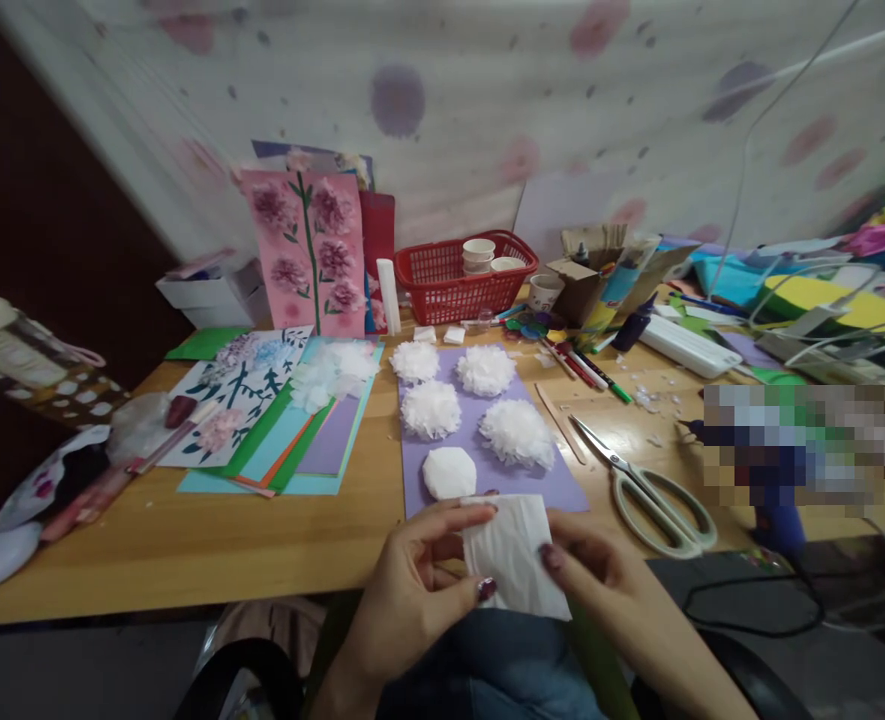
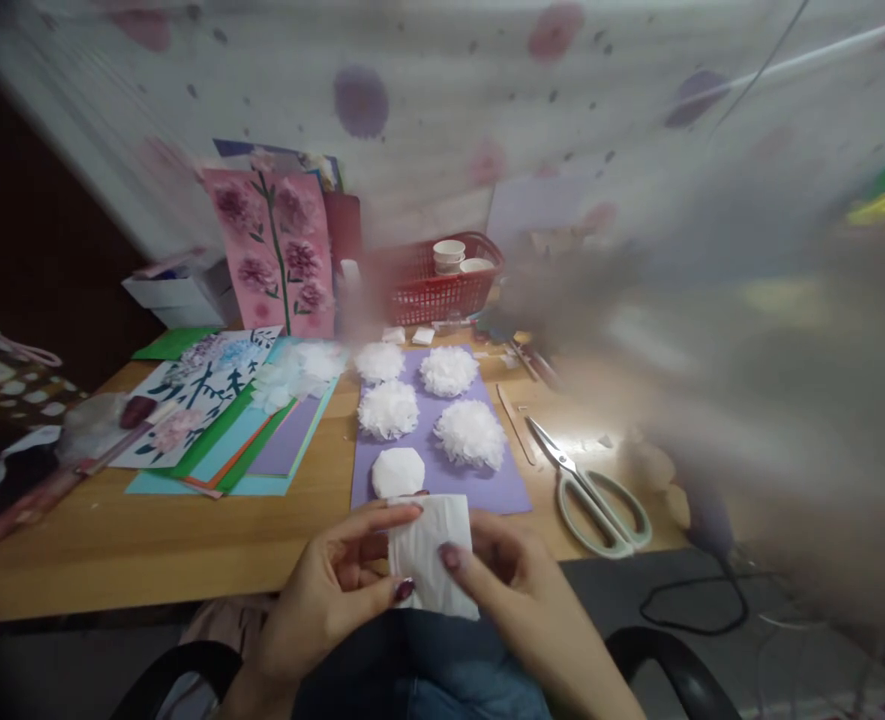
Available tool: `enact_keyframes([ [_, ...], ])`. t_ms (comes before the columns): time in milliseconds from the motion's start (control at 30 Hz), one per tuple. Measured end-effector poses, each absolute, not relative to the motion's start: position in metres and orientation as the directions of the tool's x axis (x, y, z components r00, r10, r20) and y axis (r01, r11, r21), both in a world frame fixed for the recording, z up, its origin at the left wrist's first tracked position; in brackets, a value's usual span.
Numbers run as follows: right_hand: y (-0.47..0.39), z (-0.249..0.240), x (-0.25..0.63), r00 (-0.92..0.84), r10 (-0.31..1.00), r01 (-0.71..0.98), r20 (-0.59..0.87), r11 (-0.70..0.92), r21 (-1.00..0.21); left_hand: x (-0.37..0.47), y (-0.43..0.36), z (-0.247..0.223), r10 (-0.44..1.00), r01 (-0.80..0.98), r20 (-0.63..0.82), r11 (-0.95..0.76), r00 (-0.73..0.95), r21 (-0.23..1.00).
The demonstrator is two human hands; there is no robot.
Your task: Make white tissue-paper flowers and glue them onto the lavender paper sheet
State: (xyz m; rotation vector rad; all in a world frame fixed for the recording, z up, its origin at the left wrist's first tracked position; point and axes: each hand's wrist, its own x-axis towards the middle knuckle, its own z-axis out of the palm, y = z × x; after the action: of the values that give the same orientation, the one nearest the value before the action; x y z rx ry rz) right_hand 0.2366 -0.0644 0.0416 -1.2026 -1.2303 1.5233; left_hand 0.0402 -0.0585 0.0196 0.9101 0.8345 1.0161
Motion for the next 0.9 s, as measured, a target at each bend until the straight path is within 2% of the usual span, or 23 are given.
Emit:
enact_keyframes([
  [100,-0.069,0.039,0.223,-0.252,0.941,-0.163,-0.226,-0.272,-0.948,0.037,-0.062,0.021,0.942,-0.316,-0.158,0.253,0.297,0.915],
  [167,-0.070,0.037,0.223,-0.258,0.936,-0.196,-0.239,-0.292,-0.936,0.036,-0.062,0.024,0.953,-0.321,-0.169,0.247,0.251,0.914],
  [467,-0.076,0.031,0.228,-0.218,0.962,-0.145,-0.166,-0.201,-0.969,0.044,-0.065,0.031,0.973,-0.264,-0.202,0.224,0.109,0.938],
  [600,-0.081,0.033,0.225,-0.066,0.993,-0.140,-0.094,-0.102,-0.985,0.045,-0.067,0.037,0.983,-0.339,-0.173,0.183,0.058,0.923],
  [733,-0.081,0.031,0.227,-0.086,0.996,-0.110,-0.035,-0.045,-0.993,0.044,-0.066,0.042,0.984,-0.458,-0.167,0.176,0.060,0.872],
  [900,-0.079,0.028,0.230,-0.073,0.997,-0.101,0.027,0.019,-0.995,0.042,-0.062,0.041,0.962,-0.525,-0.257,0.264,0.089,0.809],
])
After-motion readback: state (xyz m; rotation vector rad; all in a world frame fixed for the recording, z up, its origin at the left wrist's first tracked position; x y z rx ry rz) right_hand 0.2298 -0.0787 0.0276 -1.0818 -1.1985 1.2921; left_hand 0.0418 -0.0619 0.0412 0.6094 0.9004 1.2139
